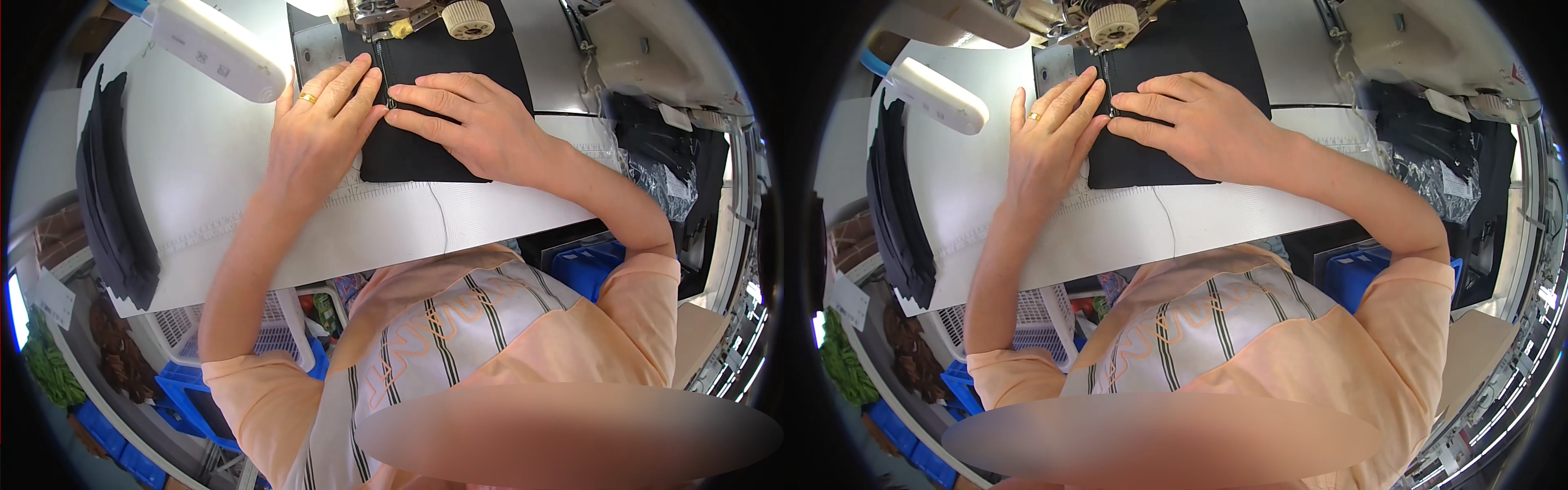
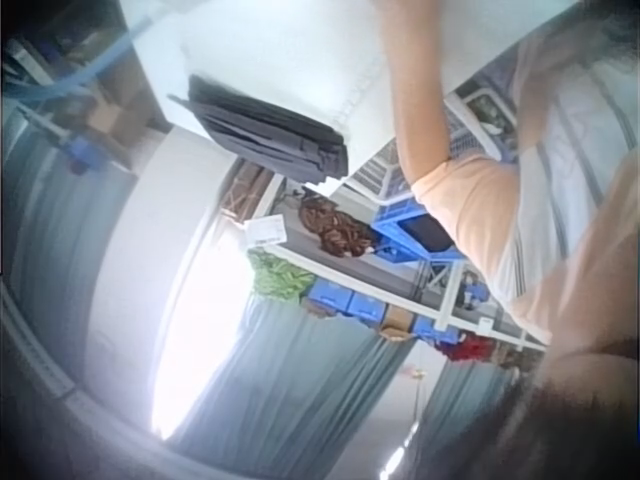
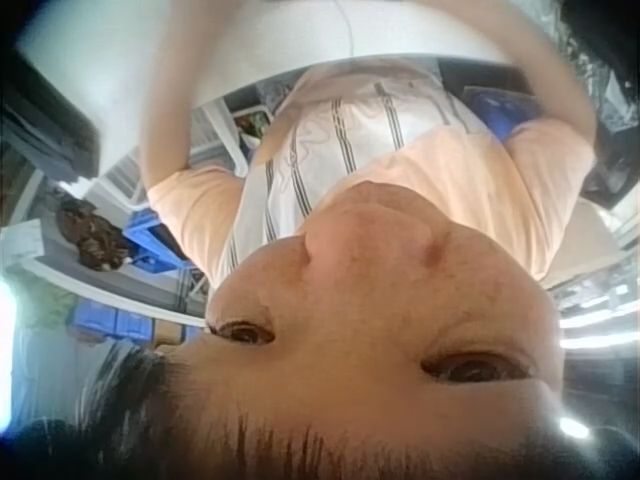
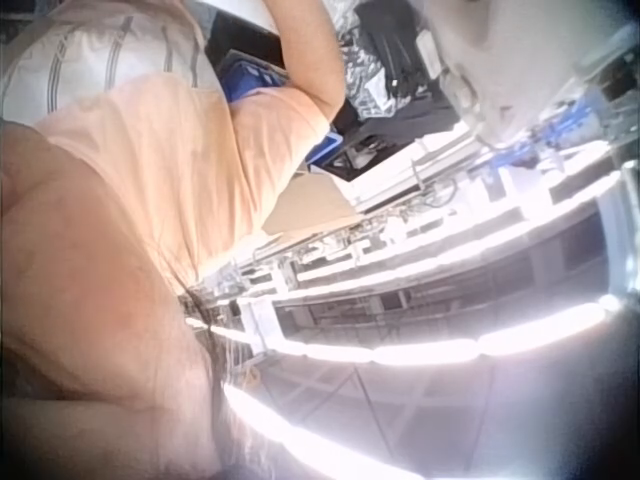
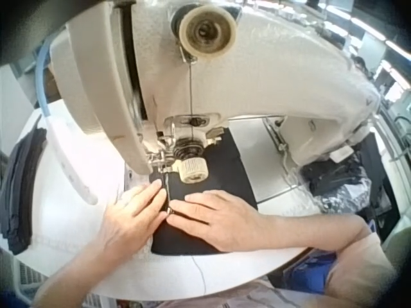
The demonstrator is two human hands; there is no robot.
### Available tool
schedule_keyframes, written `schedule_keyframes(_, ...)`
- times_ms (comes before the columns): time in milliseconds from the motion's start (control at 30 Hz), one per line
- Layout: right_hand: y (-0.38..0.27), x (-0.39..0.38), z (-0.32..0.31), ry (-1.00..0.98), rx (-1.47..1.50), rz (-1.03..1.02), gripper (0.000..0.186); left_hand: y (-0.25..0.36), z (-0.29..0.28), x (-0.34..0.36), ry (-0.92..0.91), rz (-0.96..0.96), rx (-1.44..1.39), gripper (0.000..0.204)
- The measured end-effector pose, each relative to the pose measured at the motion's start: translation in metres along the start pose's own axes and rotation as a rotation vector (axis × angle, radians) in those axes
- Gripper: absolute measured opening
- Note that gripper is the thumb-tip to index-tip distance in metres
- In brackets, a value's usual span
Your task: Sewing a zipper onto a black material component using an industrial sewing machine.
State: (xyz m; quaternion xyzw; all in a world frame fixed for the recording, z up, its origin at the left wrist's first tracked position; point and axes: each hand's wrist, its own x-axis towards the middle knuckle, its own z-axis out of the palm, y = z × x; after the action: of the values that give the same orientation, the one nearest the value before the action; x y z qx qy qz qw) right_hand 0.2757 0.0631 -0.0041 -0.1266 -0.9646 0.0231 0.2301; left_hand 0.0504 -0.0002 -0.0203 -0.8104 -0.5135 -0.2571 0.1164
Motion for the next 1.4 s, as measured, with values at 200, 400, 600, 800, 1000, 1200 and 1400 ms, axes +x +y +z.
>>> schedule_keyframes(200, 0.015, 0.007, 0.005, 0.033, -0.019, -0.003, 0.034, 0.002, -0.008, 0.006, -0.046, -0.035, -0.122, 0.043)
schedule_keyframes(400, 0.030, 0.016, 0.008, 0.056, 0.004, -0.030, 0.034, 0.002, -0.007, 0.004, -0.013, -0.077, -0.228, 0.041)
schedule_keyframes(600, 0.038, 0.013, 0.004, 0.124, 0.105, -0.002, 0.026, -0.005, -0.006, 0.015, 0.021, -0.082, -0.200, 0.031)
schedule_keyframes(800, 0.057, 0.031, -0.026, -0.063, 1.283, 0.930, 0.028, -0.009, -0.004, 0.014, 0.017, -0.094, -0.190, 0.030)
schedule_keyframes(1000, 0.037, 0.022, 0.008, 0.093, 0.218, 0.121, 0.030, -0.008, -0.001, 0.014, 0.029, -0.063, -0.164, 0.029)
schedule_keyframes(1200, 0.030, 0.023, 0.016, 0.134, -0.086, 0.125, 0.024, -0.008, -0.001, 0.015, 0.033, -0.080, -0.198, 0.027)
schedule_keyframes(1400, 0.036, 0.027, 0.019, 0.142, -0.104, 0.131, 0.024, -0.010, 0.000, 0.018, 0.005, -0.129, -0.209, 0.027)
